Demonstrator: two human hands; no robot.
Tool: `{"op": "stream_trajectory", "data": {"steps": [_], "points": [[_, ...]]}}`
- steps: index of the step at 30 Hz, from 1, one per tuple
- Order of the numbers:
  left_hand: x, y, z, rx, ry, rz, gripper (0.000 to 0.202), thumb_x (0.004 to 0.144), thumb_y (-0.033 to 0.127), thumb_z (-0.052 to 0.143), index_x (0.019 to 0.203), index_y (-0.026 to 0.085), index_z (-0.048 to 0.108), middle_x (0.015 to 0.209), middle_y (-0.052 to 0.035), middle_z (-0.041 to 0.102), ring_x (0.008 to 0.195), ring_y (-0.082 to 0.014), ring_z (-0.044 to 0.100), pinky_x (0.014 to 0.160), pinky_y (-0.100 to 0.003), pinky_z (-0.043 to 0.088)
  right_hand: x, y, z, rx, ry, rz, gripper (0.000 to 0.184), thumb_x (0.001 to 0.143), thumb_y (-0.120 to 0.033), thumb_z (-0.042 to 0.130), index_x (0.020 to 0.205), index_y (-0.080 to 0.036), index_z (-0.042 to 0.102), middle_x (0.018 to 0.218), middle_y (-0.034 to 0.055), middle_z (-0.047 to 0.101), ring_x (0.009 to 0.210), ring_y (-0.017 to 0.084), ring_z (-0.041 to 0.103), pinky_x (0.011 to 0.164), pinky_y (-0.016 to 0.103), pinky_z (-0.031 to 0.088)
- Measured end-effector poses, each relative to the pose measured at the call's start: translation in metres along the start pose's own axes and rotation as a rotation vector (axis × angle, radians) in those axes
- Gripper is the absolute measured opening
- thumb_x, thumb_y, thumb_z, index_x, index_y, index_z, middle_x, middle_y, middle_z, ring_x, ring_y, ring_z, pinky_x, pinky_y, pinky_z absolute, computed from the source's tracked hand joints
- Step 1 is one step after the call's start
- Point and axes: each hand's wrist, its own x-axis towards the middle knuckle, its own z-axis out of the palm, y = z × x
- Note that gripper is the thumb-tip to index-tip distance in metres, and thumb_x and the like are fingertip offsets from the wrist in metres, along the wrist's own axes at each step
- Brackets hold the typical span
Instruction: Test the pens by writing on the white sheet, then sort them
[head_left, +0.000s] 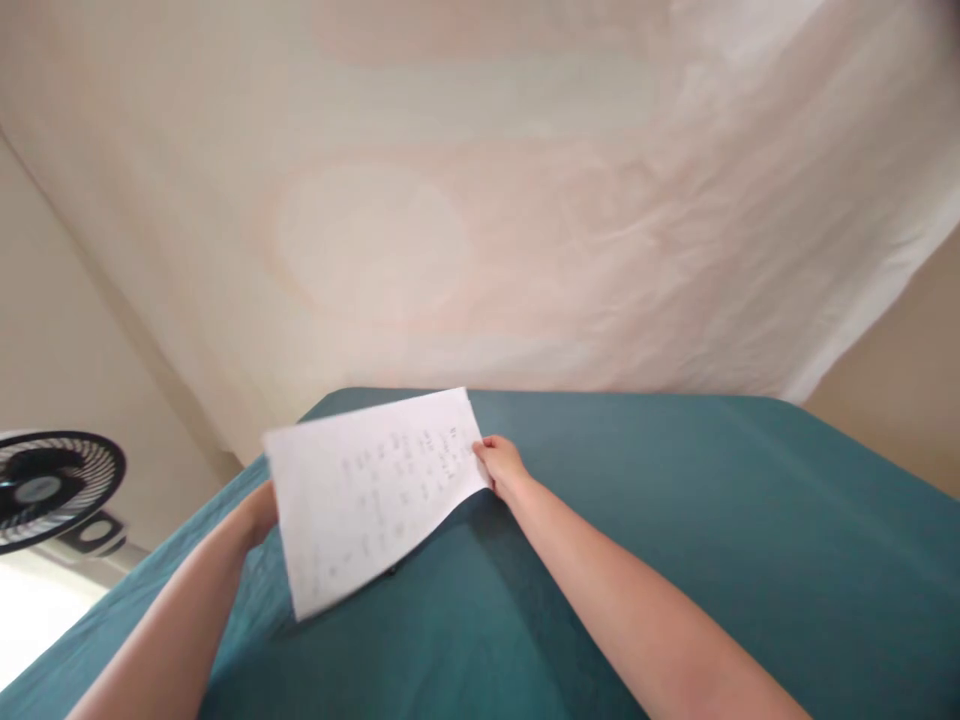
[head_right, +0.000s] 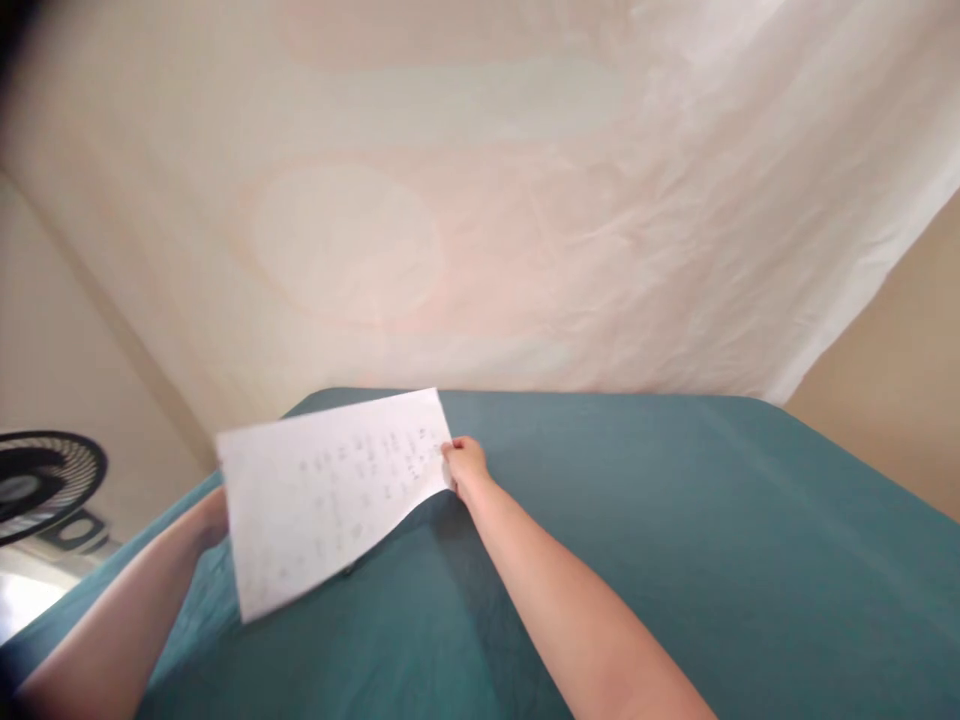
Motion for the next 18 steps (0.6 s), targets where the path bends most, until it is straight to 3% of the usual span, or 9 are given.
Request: {"op": "stream_trajectory", "data": {"steps": [2, 4, 9, 13, 18], "points": [[0.008, -0.018, -0.003, -0.087, -0.159, -0.056, 0.054, 0.061, 0.051, 0.073, 0.098, 0.013, 0.065, 0.082, -0.0013, 0.070, 0.082, -0.0237, 0.062, 0.066, -0.030, 0.052, 0.017, 0.001, -0.013, 0.020, 0.071, 0.014, 0.031, 0.089, -0.032, 0.053, 0.115, -0.015, 0.053, 0.113, 0.0080, 0.057, 0.094, 0.019, 0.059, 0.079, 0.039, 0.050], [0.014, -0.034, -0.003, -0.138, -0.223, -0.094, 0.061, 0.060, 0.052, 0.072, 0.108, 0.016, 0.063, 0.092, -0.0023, 0.070, 0.088, -0.0222, 0.062, 0.068, -0.028, 0.052, 0.030, 0.002, -0.021, 0.038, 0.143, 0.008, 0.033, 0.089, -0.031, 0.053, 0.117, -0.015, 0.052, 0.116, 0.0085, 0.055, 0.097, 0.020, 0.058, 0.081, 0.040, 0.050], [0.019, -0.050, 0.005, -0.095, -0.174, -0.095, 0.065, 0.062, 0.057, 0.067, 0.113, 0.018, 0.062, 0.104, -0.0062, 0.066, 0.093, -0.0216, 0.060, 0.066, -0.024, 0.051, 0.052, -0.002, -0.026, 0.058, 0.273, -0.104, 0.029, 0.088, -0.029, 0.053, 0.113, -0.014, 0.055, 0.111, 0.0084, 0.059, 0.093, 0.019, 0.059, 0.078, 0.037, 0.050], [0.020, -0.051, 0.010, -0.030, -0.137, -0.059, 0.062, 0.064, 0.057, 0.063, 0.112, 0.019, 0.062, 0.101, -0.0064, 0.067, 0.091, -0.0228, 0.061, 0.063, -0.025, 0.050, 0.066, -0.013, -0.026, 0.052, 0.358, -0.353, 0.021, 0.079, -0.017, 0.050, 0.098, -0.014, 0.058, 0.090, 0.0050, 0.067, 0.081, 0.017, 0.062, 0.072, 0.027, 0.047], [0.019, -0.051, 0.012, 0.020, -0.148, -0.017, 0.062, 0.066, 0.057, 0.060, 0.114, 0.017, 0.061, 0.097, -0.0066, 0.067, 0.085, -0.0228, 0.062, 0.063, -0.027, 0.050, 0.066, -0.021, -0.028, -0.074, 0.316, -0.628, 0.019, 0.075, -0.012, 0.042, 0.079, -0.018, 0.060, 0.088, 0.0024, 0.067, 0.091, 0.017, 0.059, 0.084, 0.029, 0.041]]}}
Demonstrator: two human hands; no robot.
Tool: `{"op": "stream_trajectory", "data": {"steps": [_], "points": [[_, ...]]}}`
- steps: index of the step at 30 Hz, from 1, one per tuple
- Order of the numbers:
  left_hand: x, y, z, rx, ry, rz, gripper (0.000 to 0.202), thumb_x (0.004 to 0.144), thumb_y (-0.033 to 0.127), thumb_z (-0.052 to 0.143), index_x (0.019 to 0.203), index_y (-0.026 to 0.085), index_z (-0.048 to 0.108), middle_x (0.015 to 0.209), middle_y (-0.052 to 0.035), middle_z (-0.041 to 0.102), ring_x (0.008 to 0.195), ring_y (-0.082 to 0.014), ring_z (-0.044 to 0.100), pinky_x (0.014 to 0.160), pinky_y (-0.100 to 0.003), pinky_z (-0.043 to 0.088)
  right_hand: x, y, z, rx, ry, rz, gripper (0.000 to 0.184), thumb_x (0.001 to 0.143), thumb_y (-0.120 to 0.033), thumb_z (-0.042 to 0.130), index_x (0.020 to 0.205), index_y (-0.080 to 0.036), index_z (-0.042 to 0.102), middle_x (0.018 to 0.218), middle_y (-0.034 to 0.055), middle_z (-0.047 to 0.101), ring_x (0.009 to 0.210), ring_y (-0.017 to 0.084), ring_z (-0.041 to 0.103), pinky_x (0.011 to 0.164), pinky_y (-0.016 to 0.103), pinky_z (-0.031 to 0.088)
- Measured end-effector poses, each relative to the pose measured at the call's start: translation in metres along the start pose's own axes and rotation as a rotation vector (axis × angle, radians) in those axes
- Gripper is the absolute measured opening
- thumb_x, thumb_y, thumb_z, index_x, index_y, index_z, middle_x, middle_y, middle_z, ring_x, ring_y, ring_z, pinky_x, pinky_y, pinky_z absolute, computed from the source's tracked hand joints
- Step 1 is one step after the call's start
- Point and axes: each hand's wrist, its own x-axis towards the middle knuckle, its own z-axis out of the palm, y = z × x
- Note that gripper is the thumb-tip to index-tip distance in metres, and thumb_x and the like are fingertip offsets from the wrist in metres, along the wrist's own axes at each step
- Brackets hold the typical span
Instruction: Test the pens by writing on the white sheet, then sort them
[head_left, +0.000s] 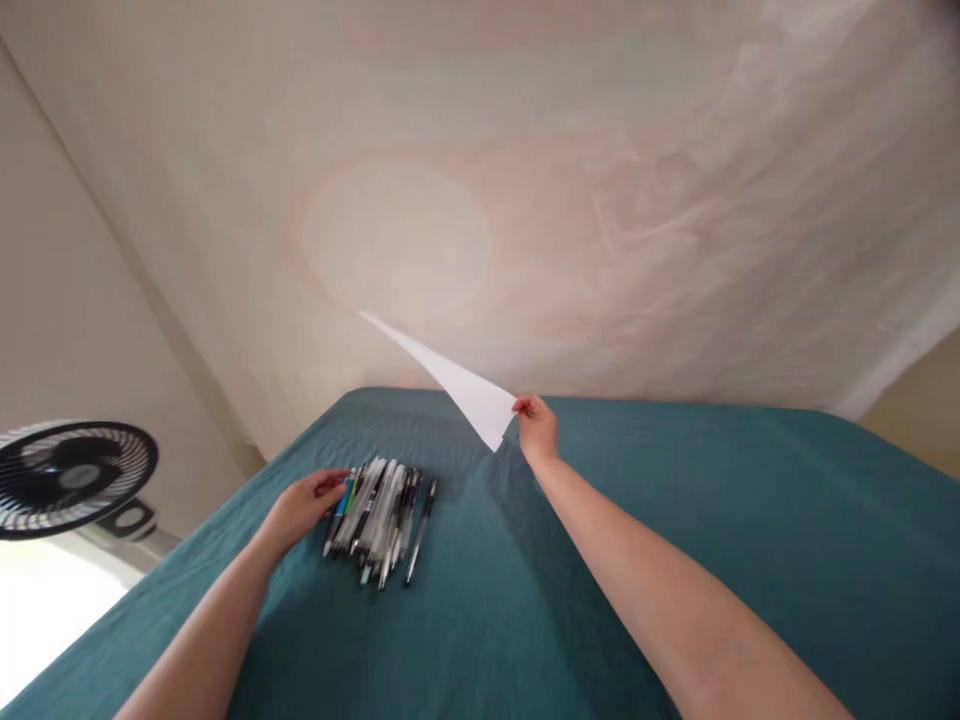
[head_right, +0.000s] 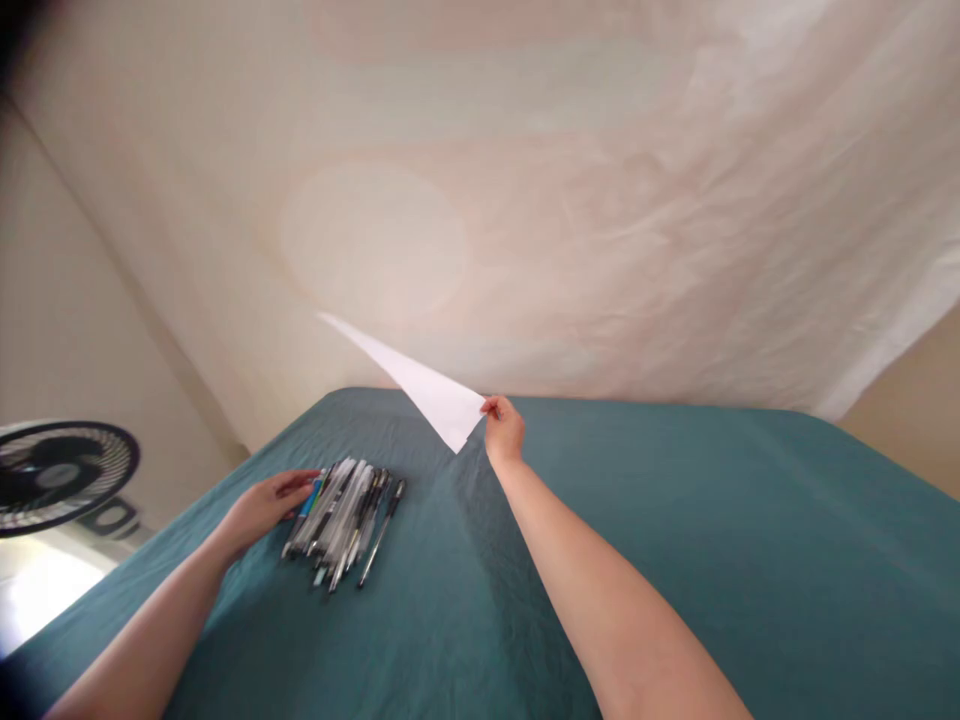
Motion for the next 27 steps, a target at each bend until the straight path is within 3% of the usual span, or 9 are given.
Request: {"op": "stream_trajectory", "data": {"steps": [6, 10, 14, 18, 22, 24, 27], "points": [[-0.001, -0.001, 0.001, 0.091, 0.023, 0.048, 0.060, 0.070, 0.058, 0.054, 0.113, 0.016, 0.062, 0.087, -0.0052, 0.066, 0.074, -0.0213, 0.061, 0.059, -0.027, 0.049, -0.003, 0.009, -0.014, -0.167, -0.140, -0.166, 0.021, 0.067, -0.005, 0.046, 0.063, -0.021, 0.060, 0.097, 0.0028, 0.064, 0.110, 0.019, 0.048, 0.099, 0.034, 0.029], [0.002, -0.006, 0.001, 0.164, 0.018, 0.085, 0.058, 0.072, 0.058, 0.051, 0.113, 0.018, 0.062, 0.087, -0.0046, 0.065, 0.077, -0.0213, 0.061, 0.060, -0.025, 0.049, 0.003, 0.025, -0.021, -0.257, -0.203, -0.169, 0.024, 0.063, -0.001, 0.042, 0.058, -0.018, 0.059, 0.098, 0.0062, 0.061, 0.105, 0.020, 0.050, 0.095, 0.034, 0.034], [0.002, -0.007, 0.001, 0.149, 0.030, 0.084, 0.059, 0.071, 0.059, 0.052, 0.113, 0.018, 0.061, 0.087, -0.0045, 0.065, 0.078, -0.0215, 0.061, 0.061, -0.025, 0.049, 0.004, 0.029, -0.026, -0.316, -0.272, -0.181, 0.028, 0.062, 0.001, 0.039, 0.059, -0.016, 0.061, 0.113, 0.0079, 0.056, 0.105, 0.020, 0.052, 0.093, 0.034, 0.037], [0.002, -0.004, 0.003, 0.093, 0.072, 0.054, 0.058, 0.070, 0.056, 0.055, 0.114, 0.019, 0.061, 0.088, -0.0042, 0.065, 0.077, -0.0207, 0.061, 0.055, -0.023, 0.049, -0.019, 0.003, -0.019, -0.340, -0.353, -0.267, 0.036, 0.069, 0.003, 0.036, 0.075, -0.016, 0.066, 0.121, 0.0092, 0.052, 0.112, 0.020, 0.048, 0.096, 0.038, 0.034], [0.004, -0.002, 0.006, 0.142, 0.155, 0.042, 0.050, 0.073, 0.050, 0.052, 0.112, 0.019, 0.062, 0.082, -0.0030, 0.065, 0.073, -0.0193, 0.062, 0.054, -0.022, 0.049, -0.067, -0.037, 0.006, -0.293, -0.641, -0.471, 0.032, 0.078, -0.003, 0.047, 0.088, -0.024, 0.068, 0.104, 0.0014, 0.064, 0.104, 0.015, 0.052, 0.093, 0.030, 0.037], [0.003, -0.001, 0.008, 0.162, 0.215, 0.048, 0.045, 0.076, 0.046, 0.049, 0.109, 0.019, 0.063, 0.079, -0.0028, 0.065, 0.074, -0.0190, 0.062, 0.057, -0.023, 0.050, -0.088, -0.051, 0.017, -0.304, -0.848, -0.711, 0.030, 0.087, -0.010, 0.045, 0.106, -0.025, 0.064, 0.114, 0.0033, 0.062, 0.113, 0.017, 0.047, 0.096, 0.034, 0.035], [-0.002, 0.004, 0.011, 0.227, 0.327, 0.103, 0.039, 0.079, 0.041, 0.046, 0.106, 0.020, 0.064, 0.089, -0.0033, 0.065, 0.076, -0.0183, 0.062, 0.065, -0.024, 0.050, -0.104, -0.061, 0.024, -0.426, -0.945, -0.842, 0.022, 0.089, -0.021, 0.050, 0.106, -0.024, 0.063, 0.111, 0.0050, 0.062, 0.111, 0.019, 0.047, 0.091, 0.034, 0.036]]}}
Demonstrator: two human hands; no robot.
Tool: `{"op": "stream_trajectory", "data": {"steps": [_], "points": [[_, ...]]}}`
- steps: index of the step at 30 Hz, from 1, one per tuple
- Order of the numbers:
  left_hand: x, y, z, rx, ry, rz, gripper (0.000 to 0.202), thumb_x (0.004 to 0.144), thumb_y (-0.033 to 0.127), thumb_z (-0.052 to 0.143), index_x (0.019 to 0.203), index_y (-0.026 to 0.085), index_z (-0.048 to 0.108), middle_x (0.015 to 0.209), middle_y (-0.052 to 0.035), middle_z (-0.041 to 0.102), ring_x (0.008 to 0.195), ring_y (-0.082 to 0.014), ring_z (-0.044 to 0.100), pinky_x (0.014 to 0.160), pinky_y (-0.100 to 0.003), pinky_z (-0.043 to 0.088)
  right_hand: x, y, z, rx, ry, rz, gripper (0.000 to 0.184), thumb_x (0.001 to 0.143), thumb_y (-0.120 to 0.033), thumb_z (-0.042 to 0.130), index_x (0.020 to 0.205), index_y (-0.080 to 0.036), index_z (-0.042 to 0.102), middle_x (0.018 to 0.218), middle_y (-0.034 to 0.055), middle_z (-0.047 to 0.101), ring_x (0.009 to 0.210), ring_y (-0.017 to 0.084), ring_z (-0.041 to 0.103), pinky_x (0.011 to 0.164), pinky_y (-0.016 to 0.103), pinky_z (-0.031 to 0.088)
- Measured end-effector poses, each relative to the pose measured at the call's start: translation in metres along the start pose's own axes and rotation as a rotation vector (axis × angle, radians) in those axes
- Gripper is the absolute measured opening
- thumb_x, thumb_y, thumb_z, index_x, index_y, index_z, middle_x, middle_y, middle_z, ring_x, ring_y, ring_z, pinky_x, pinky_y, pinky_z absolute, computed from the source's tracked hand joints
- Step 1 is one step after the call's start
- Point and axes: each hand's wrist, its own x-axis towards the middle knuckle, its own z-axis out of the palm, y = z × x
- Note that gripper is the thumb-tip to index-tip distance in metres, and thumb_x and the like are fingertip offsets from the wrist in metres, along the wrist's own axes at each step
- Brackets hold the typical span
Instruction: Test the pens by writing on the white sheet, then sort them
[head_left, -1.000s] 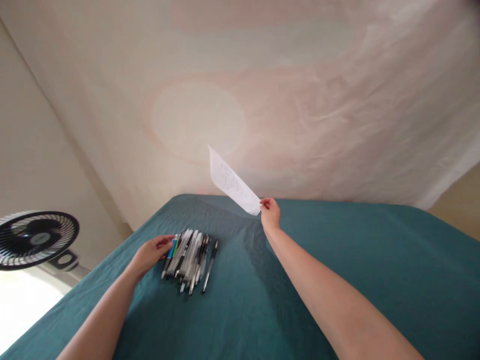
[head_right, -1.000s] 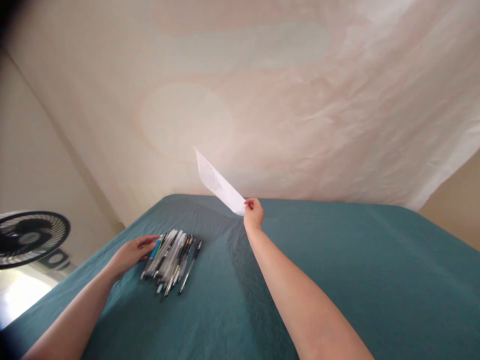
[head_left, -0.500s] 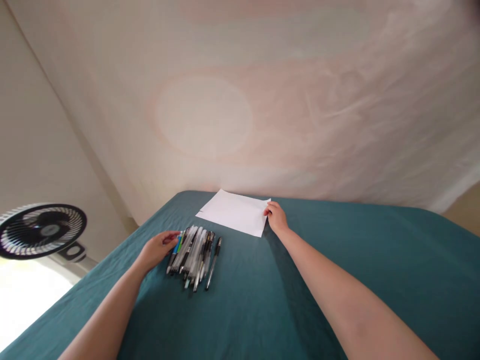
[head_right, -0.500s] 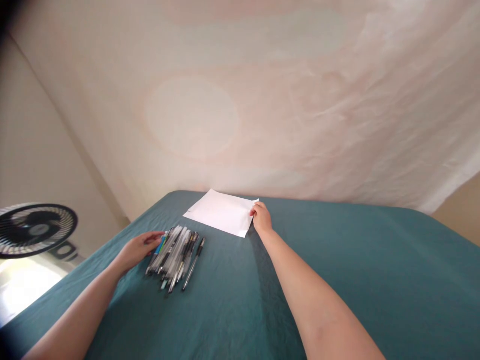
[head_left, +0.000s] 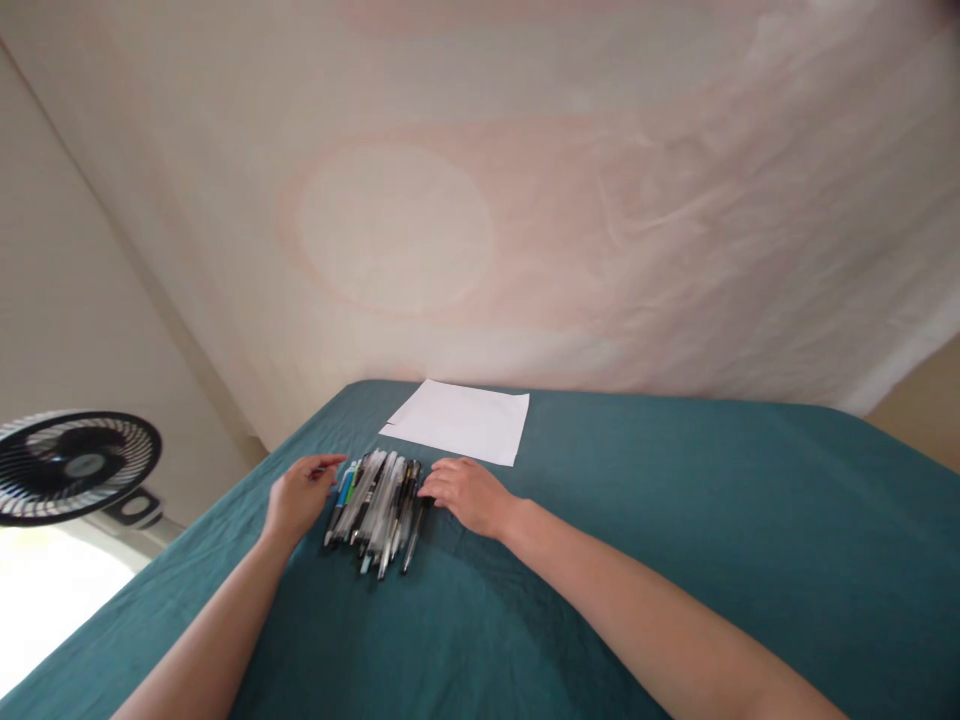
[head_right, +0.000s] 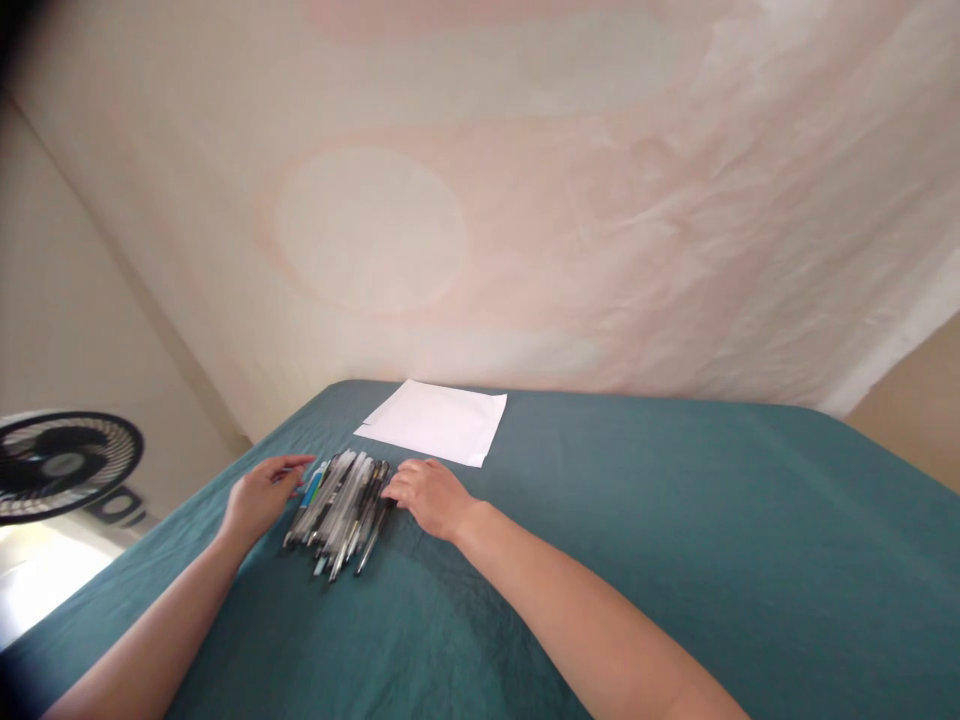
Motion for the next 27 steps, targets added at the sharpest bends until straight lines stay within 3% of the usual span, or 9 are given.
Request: {"op": "stream_trajectory", "data": {"steps": [6, 9, 11, 14, 16, 18, 21, 23, 27], "points": [[-0.017, 0.036, -0.013, 0.104, 0.232, 0.169, 0.032, 0.084, 0.035, 0.041, 0.099, 0.020, 0.066, 0.102, -0.0028, 0.063, 0.090, -0.0183, 0.058, 0.084, -0.027, 0.046, -0.024, -0.006, -0.024, 0.021, -0.049, 0.033, 0.008, 0.088, -0.022, 0.052, 0.088, -0.020, 0.060, 0.093, 0.0054, 0.061, 0.096, 0.019, 0.049, 0.084, 0.033, 0.036], [-0.029, 0.077, -0.015, 0.013, 0.255, 0.251, 0.031, 0.084, 0.035, 0.044, 0.096, 0.018, 0.067, 0.105, -0.0016, 0.061, 0.091, -0.0178, 0.057, 0.087, -0.028, 0.045, -0.054, -0.011, -0.046, 0.360, 0.079, 0.291, 0.012, 0.092, -0.023, 0.042, 0.098, -0.020, 0.052, 0.085, 0.0023, 0.058, 0.079, 0.015, 0.052, 0.073, 0.028, 0.040], [-0.041, 0.114, -0.007, -0.101, 0.084, 0.267, 0.029, 0.083, 0.035, 0.046, 0.095, 0.019, 0.067, 0.102, -0.0016, 0.064, 0.090, -0.0193, 0.059, 0.084, -0.030, 0.047, -0.076, -0.015, -0.060, 0.644, 0.195, 0.519, 0.016, 0.094, -0.029, 0.036, 0.101, -0.022, 0.048, 0.075, -0.0016, 0.053, 0.066, 0.012, 0.050, 0.065, 0.025, 0.040], [-0.067, 0.171, 0.025, -0.354, -0.523, 0.224, 0.040, 0.082, 0.040, 0.050, 0.116, 0.021, 0.060, 0.101, -0.0035, 0.067, 0.085, -0.0208, 0.063, 0.068, -0.029, 0.052, -0.104, -0.020, -0.078, 1.011, 0.249, 0.719, 0.026, 0.091, -0.043, 0.038, 0.100, -0.022, 0.050, 0.070, -0.0038, 0.043, 0.055, 0.009, 0.039, 0.052, 0.021, 0.035], [-0.082, 0.201, 0.055, -0.467, -0.717, 0.259, 0.044, 0.086, 0.042, 0.044, 0.124, 0.022, 0.054, 0.112, -0.0057, 0.064, 0.094, -0.0223, 0.062, 0.070, -0.030, 0.053, -0.118, -0.022, -0.085, 1.170, 0.258, 0.814, 0.032, 0.087, -0.050, 0.042, 0.096, -0.021, 0.054, 0.066, -0.0046, 0.038, 0.052, 0.008, 0.034, 0.046, 0.019, 0.028], [-0.090, 0.221, 0.086, -0.345, -0.654, 0.392, 0.040, 0.087, 0.038, 0.045, 0.122, 0.022, 0.056, 0.118, -0.0082, 0.061, 0.103, -0.0229, 0.058, 0.082, -0.033, 0.050, -0.128, -0.022, -0.087, 1.238, 0.301, 0.894, 0.037, 0.083, -0.055, 0.048, 0.092, -0.020, 0.056, 0.064, -0.0050, 0.037, 0.049, 0.007, 0.031, 0.043, 0.019, 0.023], [-0.079, 0.227, 0.122, 0.089, -0.418, 0.650, 0.044, 0.084, 0.025, 0.053, 0.128, 0.022, 0.050, 0.135, -0.0111, 0.046, 0.125, -0.0289, 0.039, 0.100, -0.046, 0.035, -0.142, -0.015, -0.086, 1.232, 0.451, 0.970, 0.038, 0.078, -0.055, 0.054, 0.089, -0.019, 0.057, 0.064, -0.0038, 0.041, 0.048, 0.007, 0.033, 0.041, 0.019, 0.023], [-0.062, 0.222, 0.136, 0.357, -0.363, 0.745, 0.045, 0.085, 0.017, 0.049, 0.129, 0.030, 0.048, 0.140, -0.0080, 0.040, 0.130, -0.0305, 0.031, 0.098, -0.050, 0.034, -0.150, -0.006, -0.084, 1.238, 0.566, 1.008, 0.037, 0.076, -0.054, 0.057, 0.087, -0.019, 0.057, 0.065, -0.0027, 0.044, 0.048, 0.008, 0.035, 0.041, 0.020, 0.025], [-0.025, 0.211, 0.146, 0.533, -0.402, 0.805, 0.052, 0.086, 0.008, 0.043, 0.131, 0.034, 0.044, 0.131, -0.0079, 0.049, 0.119, -0.0248, 0.046, 0.088, -0.038, 0.045, -0.161, 0.010, -0.084, 1.303, 0.653, 1.042, 0.034, 0.073, -0.050, 0.062, 0.087, -0.019, 0.057, 0.066, -0.0014, 0.047, 0.050, 0.009, 0.039, 0.040, 0.021, 0.029]]}}
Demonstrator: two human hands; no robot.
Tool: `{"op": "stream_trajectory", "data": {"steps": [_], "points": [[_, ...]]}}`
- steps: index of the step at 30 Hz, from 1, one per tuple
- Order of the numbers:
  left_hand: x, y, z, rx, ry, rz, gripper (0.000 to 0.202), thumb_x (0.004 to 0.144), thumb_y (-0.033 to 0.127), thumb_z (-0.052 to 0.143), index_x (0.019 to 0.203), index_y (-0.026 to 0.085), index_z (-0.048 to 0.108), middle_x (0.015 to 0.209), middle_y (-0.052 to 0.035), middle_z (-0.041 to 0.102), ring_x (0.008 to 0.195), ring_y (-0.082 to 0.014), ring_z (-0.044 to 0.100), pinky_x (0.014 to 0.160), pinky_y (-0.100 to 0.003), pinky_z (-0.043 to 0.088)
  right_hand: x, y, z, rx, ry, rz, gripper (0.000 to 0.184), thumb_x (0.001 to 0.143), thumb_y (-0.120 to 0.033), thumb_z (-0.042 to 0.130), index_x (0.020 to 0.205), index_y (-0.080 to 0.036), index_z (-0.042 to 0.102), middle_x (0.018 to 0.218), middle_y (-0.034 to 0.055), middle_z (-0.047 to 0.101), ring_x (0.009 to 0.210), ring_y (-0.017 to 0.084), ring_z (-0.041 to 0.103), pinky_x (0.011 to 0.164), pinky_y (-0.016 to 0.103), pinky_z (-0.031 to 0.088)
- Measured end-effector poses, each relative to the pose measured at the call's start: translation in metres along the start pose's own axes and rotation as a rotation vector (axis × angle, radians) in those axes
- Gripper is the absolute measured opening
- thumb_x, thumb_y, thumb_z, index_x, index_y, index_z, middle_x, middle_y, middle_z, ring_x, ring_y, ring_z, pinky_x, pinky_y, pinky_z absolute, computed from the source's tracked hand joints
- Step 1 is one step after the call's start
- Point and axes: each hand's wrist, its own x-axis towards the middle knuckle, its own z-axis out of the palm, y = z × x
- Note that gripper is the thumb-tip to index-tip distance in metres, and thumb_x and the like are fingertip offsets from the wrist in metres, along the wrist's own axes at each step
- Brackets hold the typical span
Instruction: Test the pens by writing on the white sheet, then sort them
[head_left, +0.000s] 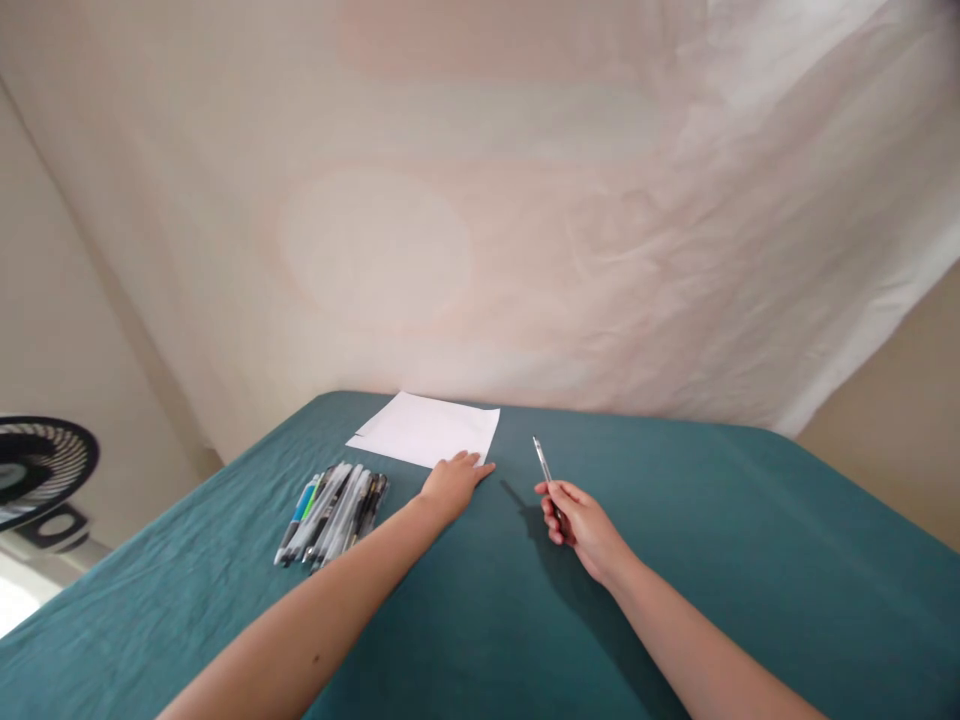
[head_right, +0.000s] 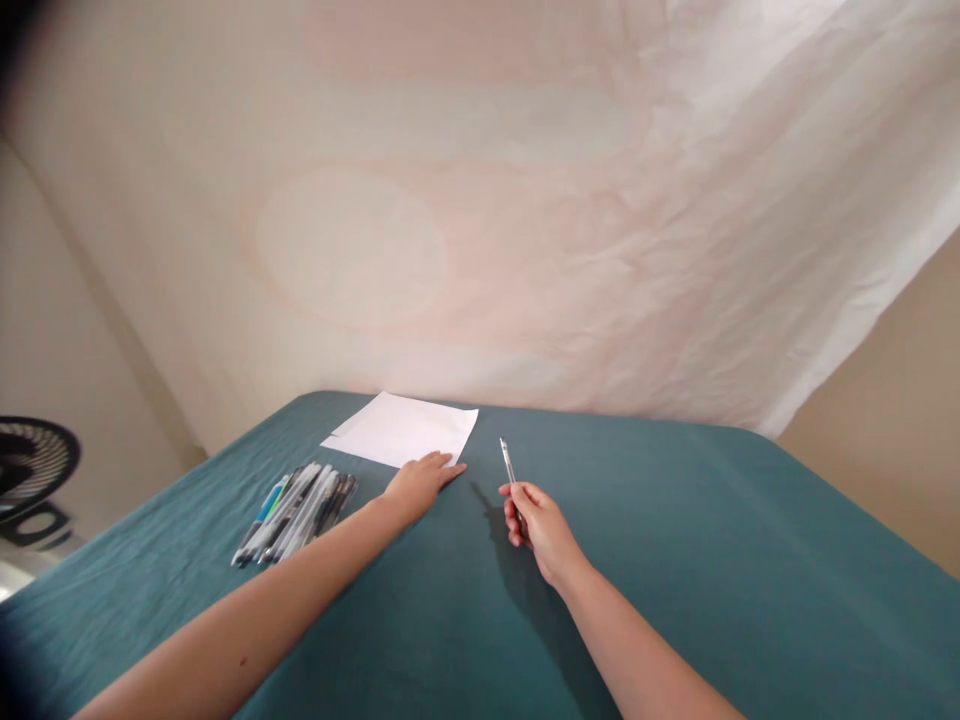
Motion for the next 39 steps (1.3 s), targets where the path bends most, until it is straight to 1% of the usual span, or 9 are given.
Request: {"op": "stream_trajectory", "data": {"steps": [6, 18, 21, 25, 28, 31, 34, 37, 39], "points": [[0.016, -0.016, 0.003, 0.101, -0.012, -0.055, 0.046, 0.087, 0.006, 0.042, 0.131, 0.020, 0.042, 0.107, -0.0146, 0.058, 0.099, -0.0246, 0.056, 0.076, -0.035, 0.049, 0.000, 0.001, -0.001, -0.062, -0.057, -0.006, 0.033, 0.077, -0.051, 0.058, 0.087, -0.019, 0.057, 0.064, -0.0016, 0.049, 0.047, 0.009, 0.041, 0.040, 0.022, 0.034], [0.006, -0.043, -0.016, 0.026, -0.011, -0.243, 0.034, 0.085, 0.001, 0.040, 0.113, 0.012, 0.055, 0.102, -0.0183, 0.060, 0.100, -0.0278, 0.056, 0.079, -0.042, 0.047, 0.002, 0.004, -0.001, -0.121, -0.084, -0.025, 0.034, 0.078, -0.051, 0.057, 0.090, -0.019, 0.058, 0.063, -0.0030, 0.052, 0.044, 0.008, 0.043, 0.039, 0.020, 0.036], [-0.001, -0.016, -0.030, -0.094, 0.025, -0.240, 0.032, 0.087, 0.006, 0.040, 0.115, 0.012, 0.053, 0.110, -0.0193, 0.057, 0.106, -0.0291, 0.054, 0.084, -0.044, 0.044, 0.000, 0.000, 0.000, -0.013, -0.075, -0.019, 0.033, 0.076, -0.049, 0.060, 0.091, -0.020, 0.058, 0.068, 0.0006, 0.060, 0.055, 0.011, 0.054, 0.051, 0.024, 0.045], [-0.019, 0.048, -0.039, -0.418, -0.020, -0.090, 0.028, 0.095, 0.032, 0.034, 0.114, 0.022, 0.051, 0.098, -0.0056, 0.065, 0.088, -0.0148, 0.063, 0.074, -0.025, 0.050, -0.006, -0.008, 0.005, 0.137, -0.099, -0.026, 0.027, 0.073, -0.042, 0.067, 0.086, -0.019, 0.061, 0.081, 0.0032, 0.064, 0.071, 0.014, 0.060, 0.065, 0.027, 0.047], [-0.035, 0.085, -0.033, -1.337, -0.177, -0.004, 0.035, 0.093, 0.044, 0.034, 0.106, 0.017, 0.050, 0.096, -0.0084, 0.063, 0.086, -0.0171, 0.063, 0.066, -0.026, 0.052, -0.012, -0.007, 0.010, 0.119, -0.170, 0.011, 0.027, 0.072, -0.041, 0.068, 0.088, -0.021, 0.061, 0.073, -0.0004, 0.059, 0.055, 0.011, 0.053, 0.053, 0.026, 0.044], [-0.042, 0.094, -0.022, -1.637, -0.229, -0.069, 0.034, 0.089, 0.046, 0.042, 0.095, 0.014, 0.052, 0.079, -0.0047, 0.059, 0.065, -0.0132, 0.061, 0.060, -0.026, 0.050, -0.014, -0.004, 0.012, -0.009, -0.201, -0.013, 0.028, 0.074, -0.043, 0.066, 0.089, -0.020, 0.060, 0.065, -0.0023, 0.054, 0.050, 0.010, 0.048, 0.051, 0.025, 0.042], [-0.043, 0.083, -0.017, -1.409, -0.172, -0.119, 0.031, 0.090, 0.041, 0.040, 0.094, 0.015, 0.057, 0.072, -0.0020, 0.057, 0.057, -0.0118, 0.055, 0.057, -0.025, 0.047, -0.012, -0.005, 0.007, -0.172, -0.052, -0.178, 0.028, 0.077, -0.042, 0.063, 0.090, -0.019, 0.056, 0.076, 0.0004, 0.056, 0.064, 0.013, 0.054, 0.060, 0.026, 0.045], [-0.044, 0.067, -0.019, -0.968, 0.052, -0.046, 0.023, 0.088, 0.031, 0.043, 0.096, 0.019, 0.062, 0.085, -0.0044, 0.061, 0.081, -0.0177, 0.058, 0.077, -0.030, 0.045, -0.008, -0.012, -0.001, -0.489, 0.327, -0.528, 0.033, 0.080, -0.040, 0.059, 0.105, -0.020, 0.051, 0.105, 0.0076, 0.056, 0.093, 0.020, 0.054, 0.077, 0.034, 0.046], [-0.045, 0.063, -0.019, -0.817, 0.127, 0.019, 0.021, 0.087, 0.025, 0.045, 0.098, 0.022, 0.062, 0.093, -0.0046, 0.061, 0.091, -0.0195, 0.056, 0.084, -0.031, 0.041, -0.010, -0.017, -0.003, -0.789, 0.374, -0.755, 0.037, 0.084, -0.036, 0.055, 0.117, -0.021, 0.047, 0.122, 0.0108, 0.050, 0.111, 0.023, 0.047, 0.093, 0.042, 0.039]]}}
